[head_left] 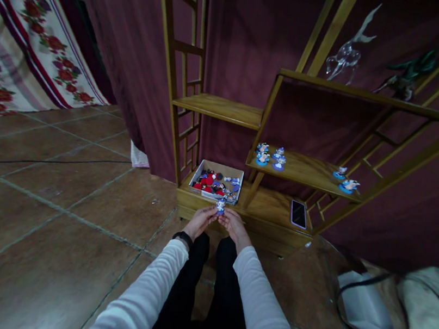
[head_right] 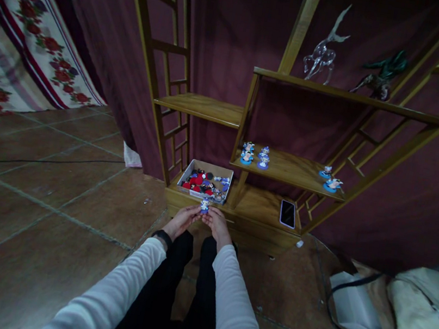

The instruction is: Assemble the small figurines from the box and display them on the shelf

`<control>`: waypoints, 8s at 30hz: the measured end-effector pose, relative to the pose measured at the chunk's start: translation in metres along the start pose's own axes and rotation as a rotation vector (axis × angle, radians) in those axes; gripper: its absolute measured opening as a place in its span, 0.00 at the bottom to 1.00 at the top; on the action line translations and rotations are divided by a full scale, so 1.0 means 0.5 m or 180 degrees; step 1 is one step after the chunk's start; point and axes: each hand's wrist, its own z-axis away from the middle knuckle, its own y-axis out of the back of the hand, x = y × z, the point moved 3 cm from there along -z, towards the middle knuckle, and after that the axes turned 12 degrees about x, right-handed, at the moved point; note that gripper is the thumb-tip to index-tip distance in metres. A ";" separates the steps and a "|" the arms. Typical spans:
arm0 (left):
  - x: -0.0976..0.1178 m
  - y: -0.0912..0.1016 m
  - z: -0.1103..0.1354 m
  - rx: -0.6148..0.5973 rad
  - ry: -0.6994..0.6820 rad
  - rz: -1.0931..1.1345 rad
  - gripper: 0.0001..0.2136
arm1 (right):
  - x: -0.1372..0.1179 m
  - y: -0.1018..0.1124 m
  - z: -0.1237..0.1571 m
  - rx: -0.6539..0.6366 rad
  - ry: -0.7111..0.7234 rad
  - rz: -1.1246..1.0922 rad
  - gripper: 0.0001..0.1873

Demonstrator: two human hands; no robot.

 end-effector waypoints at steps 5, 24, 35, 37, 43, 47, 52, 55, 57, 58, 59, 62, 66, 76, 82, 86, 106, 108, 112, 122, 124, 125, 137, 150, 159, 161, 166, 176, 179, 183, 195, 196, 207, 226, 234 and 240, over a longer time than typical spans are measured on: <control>-0.001 -0.006 0.004 -0.0093 -0.0303 -0.0270 0.19 | 0.001 0.002 -0.005 0.0048 0.0022 0.0042 0.11; -0.001 -0.017 0.010 0.0452 -0.1426 -0.1481 0.21 | -0.009 0.004 0.003 0.0217 0.0094 0.0168 0.11; -0.004 -0.024 0.051 0.0467 -0.1917 -0.2005 0.22 | -0.013 0.013 0.006 0.0026 0.0224 0.0322 0.13; -0.002 -0.025 0.058 0.0545 -0.1856 -0.1777 0.22 | -0.013 0.015 0.006 0.0033 0.0242 0.0331 0.13; 0.008 -0.039 0.075 0.0394 -0.2499 -0.3587 0.22 | -0.013 0.017 0.006 0.0163 0.0299 0.0318 0.14; 0.007 -0.044 0.077 0.0286 -0.3101 -0.4885 0.22 | -0.013 0.017 0.005 0.0164 0.0338 0.0296 0.15; 0.001 -0.045 0.077 0.0329 -0.3389 -0.5240 0.22 | -0.014 0.019 0.003 0.0178 0.0422 0.0401 0.18; -0.001 -0.045 0.077 0.0346 -0.3451 -0.5241 0.22 | -0.013 0.021 0.002 0.0166 0.0461 0.0473 0.18; -0.002 -0.045 0.077 0.0328 -0.3466 -0.5228 0.21 | -0.013 0.022 0.001 0.0154 0.0467 0.0492 0.19; -0.002 -0.045 0.076 0.0323 -0.3465 -0.5227 0.21 | -0.013 0.023 0.001 0.0142 0.0462 0.0497 0.19; -0.002 -0.045 0.076 0.0319 -0.3461 -0.5233 0.21 | -0.013 0.023 0.001 0.0131 0.0461 0.0498 0.19; -0.002 -0.045 0.075 0.0316 -0.3460 -0.5262 0.21 | -0.013 0.024 0.001 0.0114 0.0495 0.0501 0.19; -0.002 -0.046 0.076 0.0304 -0.3481 -0.5301 0.21 | -0.013 0.024 0.001 0.0134 0.0529 0.0490 0.19; -0.002 -0.050 0.079 0.0274 -0.3485 -0.5431 0.20 | -0.016 0.027 0.000 0.0104 0.0474 0.0499 0.20; -0.003 -0.051 0.081 0.0273 -0.3493 -0.5513 0.20 | -0.019 0.025 0.006 0.0146 0.0466 0.0546 0.19; -0.004 -0.051 0.081 0.0299 -0.3497 -0.5540 0.20 | -0.022 0.022 0.011 0.0133 0.0469 0.0512 0.19; 0.001 -0.025 0.028 0.0192 -0.2303 -0.3482 0.14 | -0.020 0.020 0.012 0.0101 0.0186 0.0353 0.16; 0.000 -0.019 0.017 0.0230 -0.2114 -0.3155 0.14 | -0.017 0.022 0.010 0.0124 0.0170 0.0322 0.17; -0.005 -0.010 -0.001 0.0291 -0.1890 -0.2552 0.17 | -0.014 0.025 0.008 0.0104 0.0175 0.0276 0.16; -0.008 -0.012 0.000 -0.0037 -0.0630 -0.1039 0.16 | -0.018 0.023 0.012 -0.0082 0.0187 0.0333 0.15; -0.005 -0.014 0.004 -0.0115 -0.0464 -0.0866 0.15 | -0.018 0.023 0.012 -0.0084 0.0214 0.0343 0.16; -0.003 -0.014 0.006 -0.0154 -0.0399 -0.0804 0.15 | -0.018 0.023 0.012 -0.0081 0.0223 0.0343 0.16; 0.000 -0.017 0.012 -0.0236 -0.0251 -0.0745 0.14 | -0.024 0.012 0.019 -0.0203 0.0231 0.0481 0.18; -0.003 -0.010 0.004 -0.0364 -0.0184 -0.0723 0.14 | -0.014 0.020 0.006 -0.0212 0.0153 0.0371 0.14; -0.010 0.001 -0.006 -0.0363 -0.0105 -0.0655 0.13 | -0.011 0.022 0.002 -0.0288 0.0139 0.0405 0.15; -0.012 0.003 -0.010 -0.0292 -0.0033 -0.0536 0.13 | -0.010 0.022 0.001 -0.0259 0.0141 0.0406 0.15; -0.015 0.004 -0.015 -0.0234 0.0162 -0.0302 0.11 | -0.008 0.020 0.001 -0.0182 0.0096 0.0434 0.14; -0.001 0.001 -0.003 -0.0452 0.0470 -0.0320 0.10 | -0.021 0.012 0.016 -0.0148 0.0126 0.0382 0.17; 0.000 0.001 -0.002 -0.0546 0.0528 -0.0295 0.10 | -0.023 0.012 0.018 -0.0152 0.0164 0.0340 0.17; -0.002 0.002 -0.003 -0.0587 0.0578 -0.0241 0.11 | -0.023 0.013 0.017 -0.0184 0.0203 0.0289 0.17; -0.001 0.001 -0.005 -0.0540 0.0256 -0.0278 0.13 | -0.019 0.013 0.012 -0.0212 0.0227 0.0292 0.16; -0.002 0.002 -0.006 -0.0493 0.0191 -0.0301 0.13 | -0.020 0.013 0.013 -0.0222 0.0228 0.0287 0.16; -0.009 0.002 -0.010 -0.0097 -0.0213 -0.0446 0.19 | -0.024 0.008 0.020 -0.0228 0.0128 0.0417 0.20; -0.010 -0.002 -0.012 -0.0014 -0.0936 -0.0802 0.21 | -0.018 0.004 0.015 -0.0047 0.0263 0.0670 0.19; -0.014 -0.005 -0.008 -0.0034 -0.0938 -0.0782 0.21 | -0.024 0.004 0.016 -0.0060 0.0283 0.0644 0.18; -0.013 -0.003 -0.011 0.0034 -0.0809 -0.0748 0.20 | -0.020 0.004 0.012 0.0072 0.0397 0.0466 0.18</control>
